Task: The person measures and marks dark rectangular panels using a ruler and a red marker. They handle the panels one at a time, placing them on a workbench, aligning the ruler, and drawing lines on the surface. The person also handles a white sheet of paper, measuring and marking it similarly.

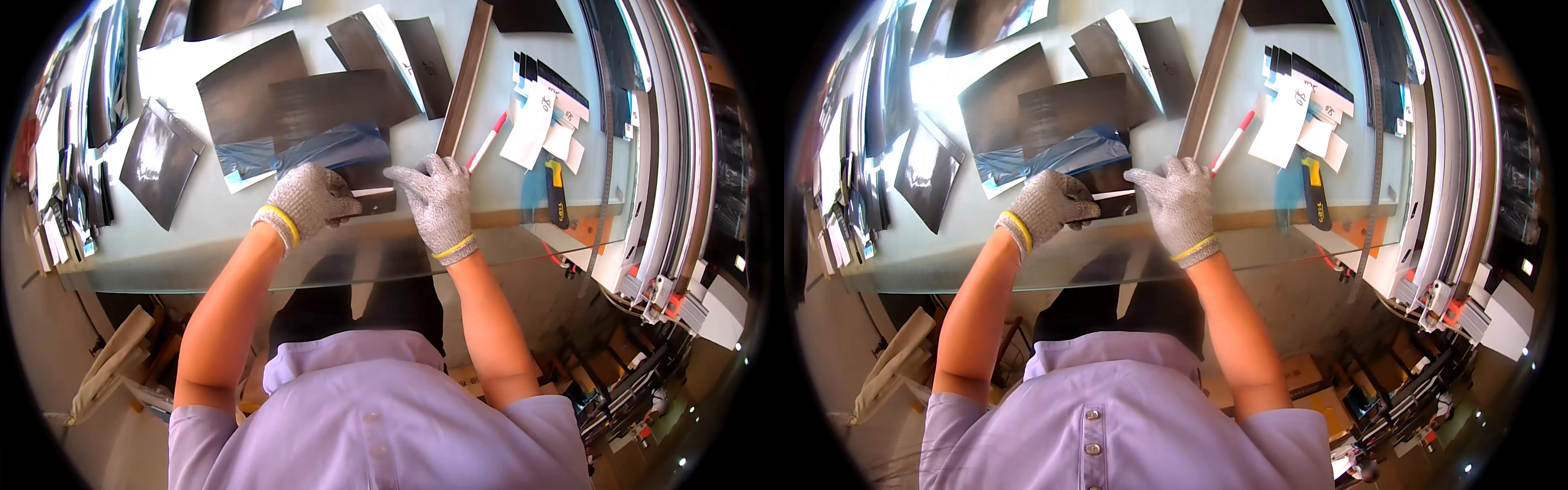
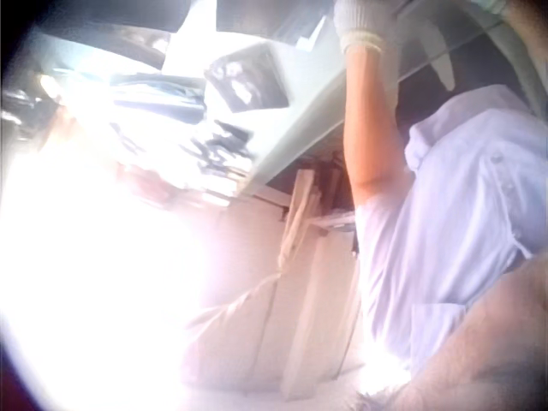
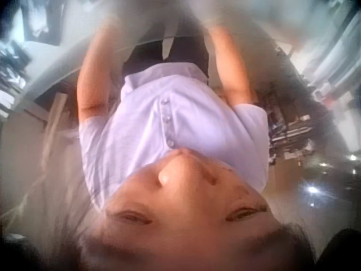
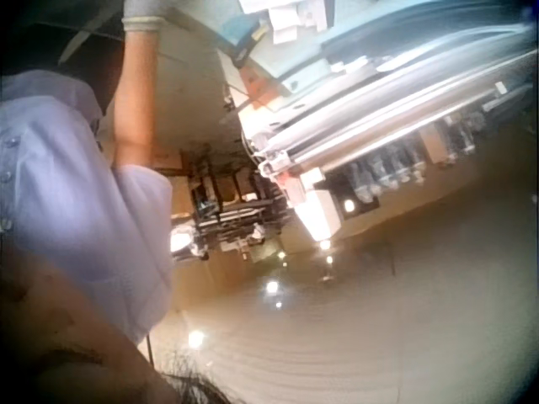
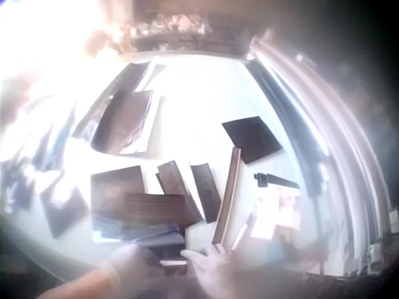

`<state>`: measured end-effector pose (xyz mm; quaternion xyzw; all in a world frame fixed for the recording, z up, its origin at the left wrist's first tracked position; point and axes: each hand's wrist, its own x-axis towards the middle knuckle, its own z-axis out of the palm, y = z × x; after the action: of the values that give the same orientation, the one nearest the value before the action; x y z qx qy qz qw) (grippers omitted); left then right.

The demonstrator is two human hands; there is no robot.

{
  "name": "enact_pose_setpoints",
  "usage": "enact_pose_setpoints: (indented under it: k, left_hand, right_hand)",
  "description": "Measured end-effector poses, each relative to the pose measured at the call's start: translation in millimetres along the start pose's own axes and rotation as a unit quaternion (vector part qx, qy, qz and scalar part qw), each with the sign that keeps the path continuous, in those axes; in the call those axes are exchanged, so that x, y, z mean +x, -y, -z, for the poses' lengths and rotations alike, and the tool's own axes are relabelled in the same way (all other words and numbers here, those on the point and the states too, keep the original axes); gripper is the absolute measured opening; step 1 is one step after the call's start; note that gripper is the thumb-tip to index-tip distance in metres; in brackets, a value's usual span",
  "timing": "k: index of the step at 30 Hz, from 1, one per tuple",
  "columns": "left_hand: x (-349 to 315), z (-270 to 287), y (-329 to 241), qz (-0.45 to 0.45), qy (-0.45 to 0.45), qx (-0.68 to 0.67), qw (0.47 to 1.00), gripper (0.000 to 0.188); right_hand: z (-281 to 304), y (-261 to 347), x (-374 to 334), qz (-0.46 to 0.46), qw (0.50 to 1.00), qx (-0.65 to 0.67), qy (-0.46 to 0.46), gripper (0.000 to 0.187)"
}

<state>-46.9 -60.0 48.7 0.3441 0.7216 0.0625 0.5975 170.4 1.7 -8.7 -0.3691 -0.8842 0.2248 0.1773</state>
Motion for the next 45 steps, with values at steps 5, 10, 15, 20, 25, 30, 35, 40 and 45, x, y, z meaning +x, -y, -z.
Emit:
enact_pose_setpoints:
  k: [5,10,15,20,25,30,35,40,45]
  left_hand:
    - [14,2,11,0.018,0.049,-0.089,0.995,0.02]
    - [14,5,2,0.033,0.041,-0.044,0.998,0.019]
    - [13,-1,2,0.024,-0.006,-0.017,1.0,0.019]
    - [15,3,-9,0.04,0.01,0.005,0.999,0.019]
    - [19,8,-6,0.037,0.044,-0.019,0.998,0.017]
    - [19,13,-10,0.032,0.059,-0.011,0.998,0.017]
    - [18,11,-12,0.031,0.053,-0.007,0.998,0.018]
    - [20,8,-4,0.004,0.048,-0.005,0.999,0.019]
    - [17,6,-11,0.034,0.032,-0.019,0.999,0.018]
  right_hand:
    - [-4,1,-2,-0.022,1.0,0.008,-0.015,0.027]
    - [-5,0,-2,-0.032,0.999,0.024,-0.023,0.026]
    - [-8,-1,-3,-0.039,0.999,0.023,-0.022,0.027]
    - [-7,-1,-3,-0.044,0.999,0.018,-0.02,0.028]
    - [-6,0,-3,-0.044,0.998,0.024,-0.023,0.028]
    - [-8,0,-3,-0.046,0.998,0.023,-0.026,0.029]
    - [-11,-1,-4,-0.049,0.998,0.026,-0.023,0.029]
    - [-10,0,-3,-0.049,0.998,0.024,-0.021,0.029]
    - [-9,0,-3,-0.052,0.998,0.023,-0.026,0.028]
